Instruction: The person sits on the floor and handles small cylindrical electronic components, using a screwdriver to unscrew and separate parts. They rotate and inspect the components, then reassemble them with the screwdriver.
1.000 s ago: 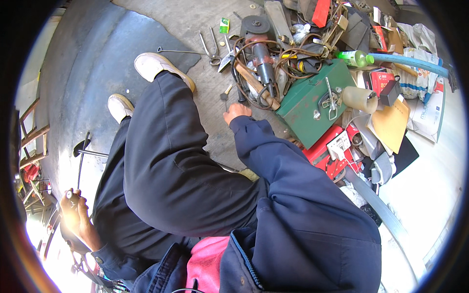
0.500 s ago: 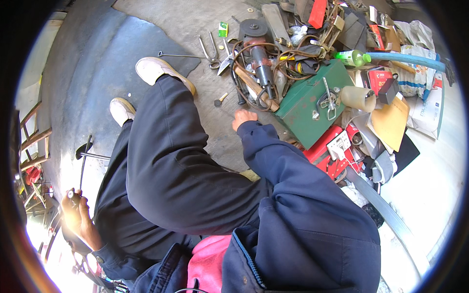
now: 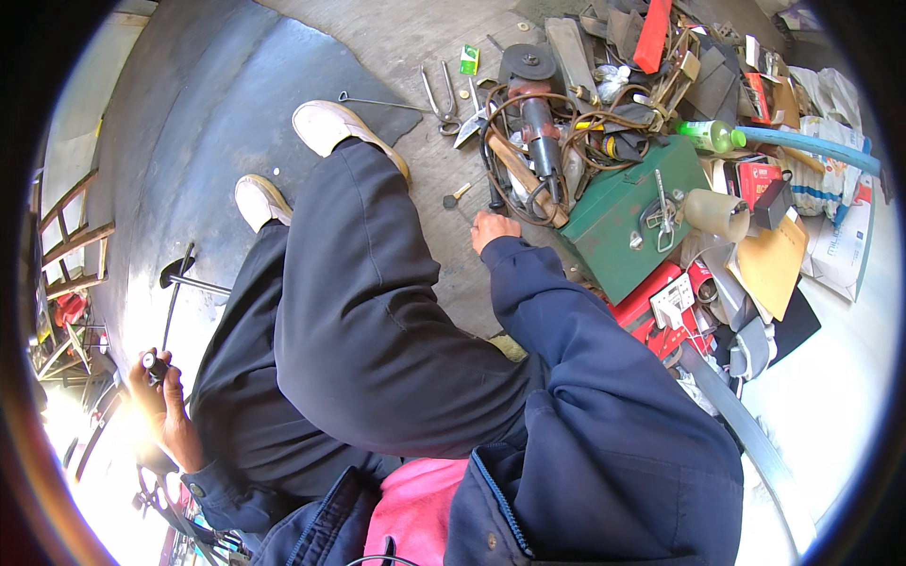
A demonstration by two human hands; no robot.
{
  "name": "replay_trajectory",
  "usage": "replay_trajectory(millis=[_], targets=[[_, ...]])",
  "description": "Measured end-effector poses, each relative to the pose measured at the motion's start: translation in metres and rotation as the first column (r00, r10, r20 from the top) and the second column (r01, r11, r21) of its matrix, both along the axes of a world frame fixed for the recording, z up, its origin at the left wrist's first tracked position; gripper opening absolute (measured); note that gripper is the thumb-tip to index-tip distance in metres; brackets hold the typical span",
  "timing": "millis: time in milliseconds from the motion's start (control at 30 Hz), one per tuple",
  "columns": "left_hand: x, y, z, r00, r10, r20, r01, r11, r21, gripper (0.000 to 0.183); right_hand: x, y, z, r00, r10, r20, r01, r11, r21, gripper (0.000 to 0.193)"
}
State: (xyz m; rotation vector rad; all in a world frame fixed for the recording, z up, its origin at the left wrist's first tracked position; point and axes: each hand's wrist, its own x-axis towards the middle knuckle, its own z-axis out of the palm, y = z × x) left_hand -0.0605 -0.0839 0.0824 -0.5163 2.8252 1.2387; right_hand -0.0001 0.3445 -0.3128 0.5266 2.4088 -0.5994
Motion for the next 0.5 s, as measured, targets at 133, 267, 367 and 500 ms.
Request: replay_trajectory(millis=[133, 267, 367, 500], targets=[[-0.001, 0.0, -0.002, 1.0, -0.009, -0.016, 0.009, 1.0, -0.003, 0.035, -0.001, -0.001, -0.005, 0.997, 0.08, 0.012, -0.08, 0.996, 0.035, 0.02], [-0.001, 0.002, 0.0, 1.0, -0.003, -0.006, 0.003, 1.0, 0.028, 0.036, 0.002, -0.002, -0.001, 0.994, 0.021, -0.106, -0.029, 0.997, -0.068, 0.022], [-0.002, 0.004, 0.0, 1.0, -0.001, -0.002, 0.001, 1.0, 0.025, 0.037, -0.006, -0.013, -0.005, 0.956, -0.187, -0.227, 0.125, 0.956, -0.264, 0.021], [-0.003, 0.008, -0.004, 0.996, -0.057, -0.074, 0.059, 0.998, 0.026, 0.036, -0.035, -0.034, -0.025, 0.802, -0.595, 0.047, 0.442, 0.539, -0.717, 0.014]])
